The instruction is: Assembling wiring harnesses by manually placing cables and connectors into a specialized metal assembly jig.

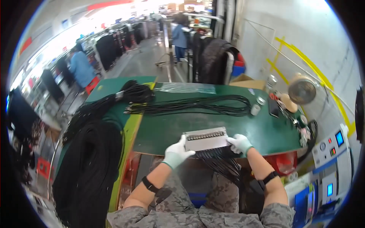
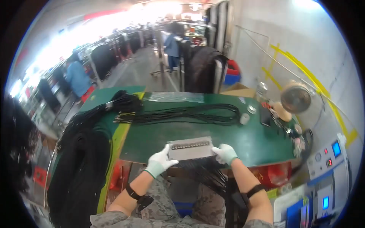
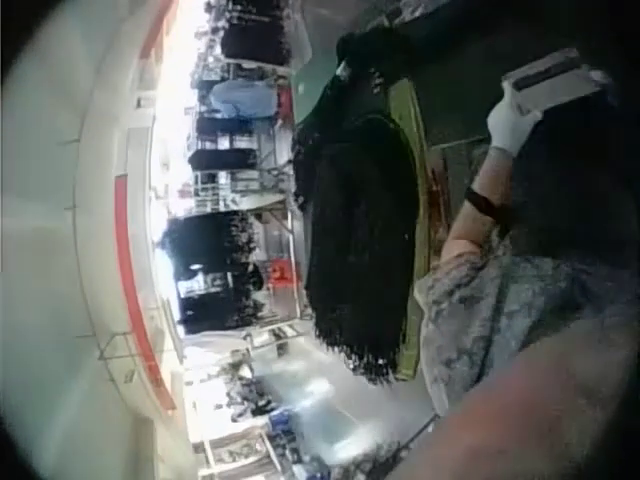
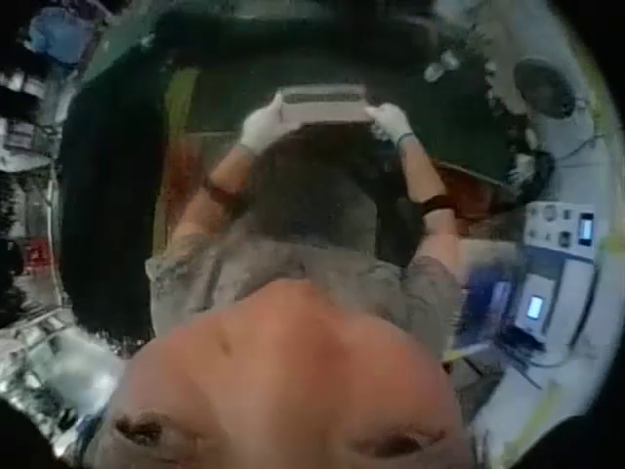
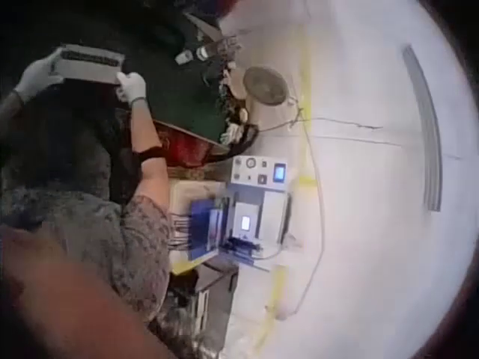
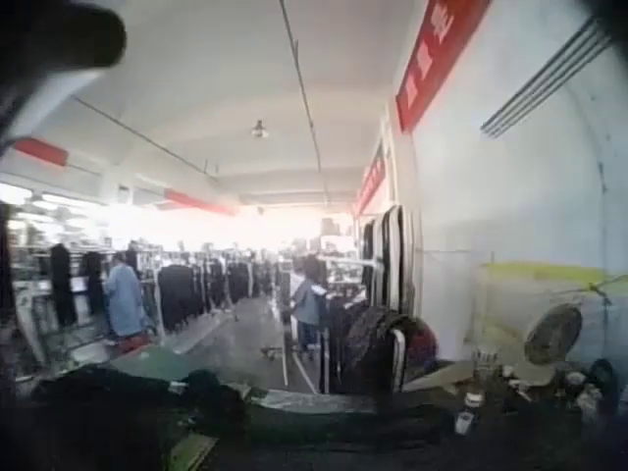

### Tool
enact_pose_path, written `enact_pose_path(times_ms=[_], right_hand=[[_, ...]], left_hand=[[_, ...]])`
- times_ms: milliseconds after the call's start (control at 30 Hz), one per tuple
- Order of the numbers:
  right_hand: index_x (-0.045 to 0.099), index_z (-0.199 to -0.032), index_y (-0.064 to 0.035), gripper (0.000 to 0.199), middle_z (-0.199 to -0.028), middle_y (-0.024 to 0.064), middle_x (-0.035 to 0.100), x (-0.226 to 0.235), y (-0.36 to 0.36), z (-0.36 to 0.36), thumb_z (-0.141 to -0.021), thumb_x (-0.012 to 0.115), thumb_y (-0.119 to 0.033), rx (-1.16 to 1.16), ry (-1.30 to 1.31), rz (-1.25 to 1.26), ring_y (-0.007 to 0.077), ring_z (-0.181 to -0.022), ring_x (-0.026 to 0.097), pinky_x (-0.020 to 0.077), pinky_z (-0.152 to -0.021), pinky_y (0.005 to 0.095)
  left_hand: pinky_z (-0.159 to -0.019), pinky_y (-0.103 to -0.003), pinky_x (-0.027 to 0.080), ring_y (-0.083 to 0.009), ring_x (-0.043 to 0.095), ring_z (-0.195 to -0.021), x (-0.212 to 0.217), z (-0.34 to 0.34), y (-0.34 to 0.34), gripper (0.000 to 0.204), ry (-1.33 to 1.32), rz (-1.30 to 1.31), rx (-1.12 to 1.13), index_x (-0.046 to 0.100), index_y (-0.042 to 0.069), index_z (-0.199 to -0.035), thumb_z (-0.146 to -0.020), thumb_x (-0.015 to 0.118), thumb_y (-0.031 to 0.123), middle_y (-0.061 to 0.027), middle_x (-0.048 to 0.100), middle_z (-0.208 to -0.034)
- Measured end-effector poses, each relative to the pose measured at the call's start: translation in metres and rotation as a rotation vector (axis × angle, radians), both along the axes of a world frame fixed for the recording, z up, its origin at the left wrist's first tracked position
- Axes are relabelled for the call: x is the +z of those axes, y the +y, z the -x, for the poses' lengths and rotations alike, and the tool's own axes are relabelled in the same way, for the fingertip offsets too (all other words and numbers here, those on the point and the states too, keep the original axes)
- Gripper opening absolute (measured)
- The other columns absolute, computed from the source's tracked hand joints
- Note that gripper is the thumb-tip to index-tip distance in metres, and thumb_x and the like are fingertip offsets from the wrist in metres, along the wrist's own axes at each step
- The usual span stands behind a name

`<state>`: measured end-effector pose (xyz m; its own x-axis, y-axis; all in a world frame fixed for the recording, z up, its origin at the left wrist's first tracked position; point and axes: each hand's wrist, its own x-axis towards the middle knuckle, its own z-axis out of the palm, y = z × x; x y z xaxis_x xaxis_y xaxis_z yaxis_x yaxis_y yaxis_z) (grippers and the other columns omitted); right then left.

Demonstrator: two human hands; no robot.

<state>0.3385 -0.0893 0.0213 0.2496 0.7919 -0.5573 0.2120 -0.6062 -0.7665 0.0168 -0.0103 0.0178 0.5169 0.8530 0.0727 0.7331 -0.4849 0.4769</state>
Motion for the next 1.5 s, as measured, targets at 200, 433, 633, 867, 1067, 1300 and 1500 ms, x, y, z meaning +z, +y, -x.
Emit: enact_pose_path(times_ms=[200,433,633,867,1067,1300,1500], right_hand=[[0.060,-0.079,-0.0063,0.028,-0.056,0.0025,0.049,0.003,-0.003,0.009,-0.088,0.065,-0.032,-0.155,-0.067,-0.160,0.0094,-0.039,0.042,0.0299,-0.032,0.0265],[0.059,-0.099,-0.0004,0.026,-0.072,0.0057,0.059,0.100,-0.022,0.072,-0.093,0.063,-0.025,-0.160,0.106,-0.598,0.0132,-0.052,0.055,0.0450,-0.046,0.0263],[0.052,-0.129,0.0062,0.054,-0.114,0.0171,0.065,0.117,-0.064,0.088,-0.094,0.062,-0.034,0.568,0.347,-0.588,0.0266,-0.103,0.065,0.0505,-0.093,0.0401],[0.041,-0.141,0.0061,0.076,-0.127,0.0191,0.059,-0.094,-0.132,-0.043,-0.089,0.066,-0.044,0.200,0.065,-0.116,0.0274,-0.120,0.056,0.0448,-0.101,0.0409],[0.038,-0.145,0.0017,0.072,-0.140,0.0143,0.049,-0.076,-0.057,0.036,-0.089,0.068,-0.033,0.362,0.338,0.366,0.0250,-0.130,0.045,0.0336,-0.110,0.0333],[0.058,-0.125,-0.0003,0.039,-0.087,0.0071,0.065,-0.066,-0.042,0.123,-0.093,0.063,-0.021,0.191,0.709,-0.328,0.0154,-0.076,0.061,0.0497,-0.082,0.0345],[0.061,-0.120,0.0011,0.035,-0.061,-0.0037,0.047,0.011,-0.033,0.111,-0.097,0.058,-0.024,0.055,0.886,-0.247,0.0080,-0.050,0.045,0.0481,-0.060,0.0284]], left_hand=[[-0.069,-0.039,0.052,-0.0295,0.067,-0.078,-0.001,-0.003,0.002,0.100,0.038,0.121,-0.030,0.030,0.003,-0.149,-0.075,0.073,0.053,-0.0117,0.069,-0.083],[-0.091,-0.037,0.049,-0.0256,0.063,-0.103,-0.008,0.018,0.009,0.088,-0.667,0.310,-0.125,0.023,0.002,-0.151,-0.087,0.067,0.041,-0.0115,0.062,-0.118],[-0.107,-0.039,0.040,-0.0295,0.049,-0.126,0.028,0.057,0.022,0.071,-1.740,0.599,-0.327,0.021,0.000,-0.152,-0.095,0.059,0.020,-0.0202,0.044,-0.141],[-0.108,-0.046,0.038,-0.0314,0.045,-0.130,-0.032,0.136,0.017,0.059,-1.371,0.317,0.258,0.044,-0.007,-0.138,-0.094,0.062,0.027,-0.0203,0.049,-0.138],[-0.113,-0.053,0.026,-0.0386,0.039,-0.134,0.005,0.089,0.014,0.082,-0.144,-0.360,-0.074,0.047,0.010,-0.141,-0.076,0.073,0.052,-0.0251,0.045,-0.141],[-0.115,-0.058,0.016,-0.0373,0.038,-0.135,-0.015,0.062,0.038,0.085,0.121,-0.350,-0.308,0.051,0.017,-0.139,-0.072,0.068,0.065,-0.0200,0.044,-0.143],[-0.117,-0.055,0.015,-0.0357,0.039,-0.135,-0.012,0.065,0.037,0.084,0.119,-0.344,-0.299,0.051,0.018,-0.140,-0.072,0.069,0.064,-0.0195,0.046,-0.142]])
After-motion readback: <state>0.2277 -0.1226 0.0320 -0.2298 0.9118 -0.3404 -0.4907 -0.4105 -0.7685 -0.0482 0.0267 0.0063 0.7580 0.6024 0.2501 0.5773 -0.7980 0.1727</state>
